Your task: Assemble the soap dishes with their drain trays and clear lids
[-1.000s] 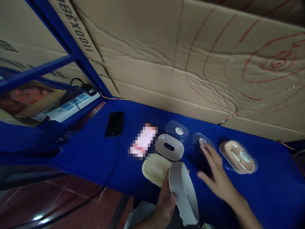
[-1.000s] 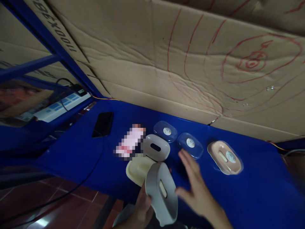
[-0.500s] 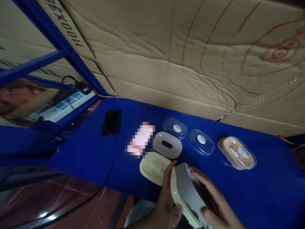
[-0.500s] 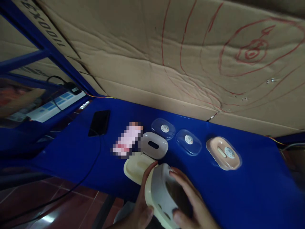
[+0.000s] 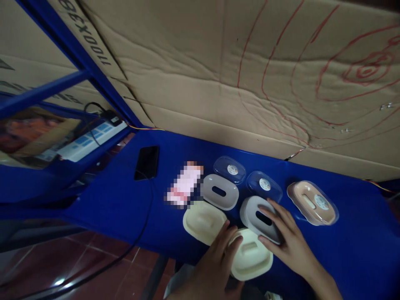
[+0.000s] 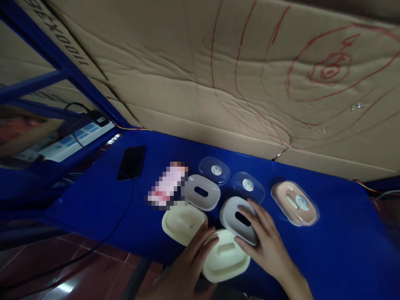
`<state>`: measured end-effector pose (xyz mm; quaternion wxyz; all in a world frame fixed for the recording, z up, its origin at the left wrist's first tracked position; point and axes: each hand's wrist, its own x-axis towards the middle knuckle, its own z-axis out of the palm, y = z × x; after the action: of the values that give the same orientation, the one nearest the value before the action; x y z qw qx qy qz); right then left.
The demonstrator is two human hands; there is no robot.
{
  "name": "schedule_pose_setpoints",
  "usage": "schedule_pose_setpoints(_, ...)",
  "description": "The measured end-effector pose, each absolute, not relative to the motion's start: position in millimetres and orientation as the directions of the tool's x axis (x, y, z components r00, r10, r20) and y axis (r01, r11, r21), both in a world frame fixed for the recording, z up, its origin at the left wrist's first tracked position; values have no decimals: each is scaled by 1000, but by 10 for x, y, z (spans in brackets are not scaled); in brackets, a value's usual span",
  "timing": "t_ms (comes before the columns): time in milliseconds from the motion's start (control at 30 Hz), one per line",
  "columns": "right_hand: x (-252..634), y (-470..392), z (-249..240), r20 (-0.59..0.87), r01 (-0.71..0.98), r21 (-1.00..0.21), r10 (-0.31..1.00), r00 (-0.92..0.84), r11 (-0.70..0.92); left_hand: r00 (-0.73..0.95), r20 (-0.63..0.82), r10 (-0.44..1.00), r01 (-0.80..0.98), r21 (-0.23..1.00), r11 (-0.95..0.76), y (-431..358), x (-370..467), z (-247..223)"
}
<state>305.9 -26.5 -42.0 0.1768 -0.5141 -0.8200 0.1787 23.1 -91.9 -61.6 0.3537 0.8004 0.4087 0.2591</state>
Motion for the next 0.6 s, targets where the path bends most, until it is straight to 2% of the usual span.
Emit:
schedule_pose_setpoints(100,3008,-165,-444,101,787,-392,872,-479,477,619,106,778,596,582,-553,-882,155,-550)
schedule_pose_setpoints(233,2925,-69,-438,117,779,-343,847,-519,525,673,122,730,652,368,-663,-844,194,-506)
schedule_pose_setpoints(300,2844,-40,-424,120,780,-326,841,-527,535,684,125,719,659,318,-682,-832,252,-485)
schedule_pose_setpoints(467,2899,-50,-311,149,773,-283,823,-548,567,752,172,637,580,286,-763,-775,352,-448)
schedule_pose_setpoints(533,3154,-42,-275,211,837,-237,867,-451,493,751,221,622,581,228,-782,-743,320,-465)
schedule_pose_setpoints(600,3498,-3,-298,279,926,-157,914,-293,345,727,279,628,606,169,-777,-717,253,-522)
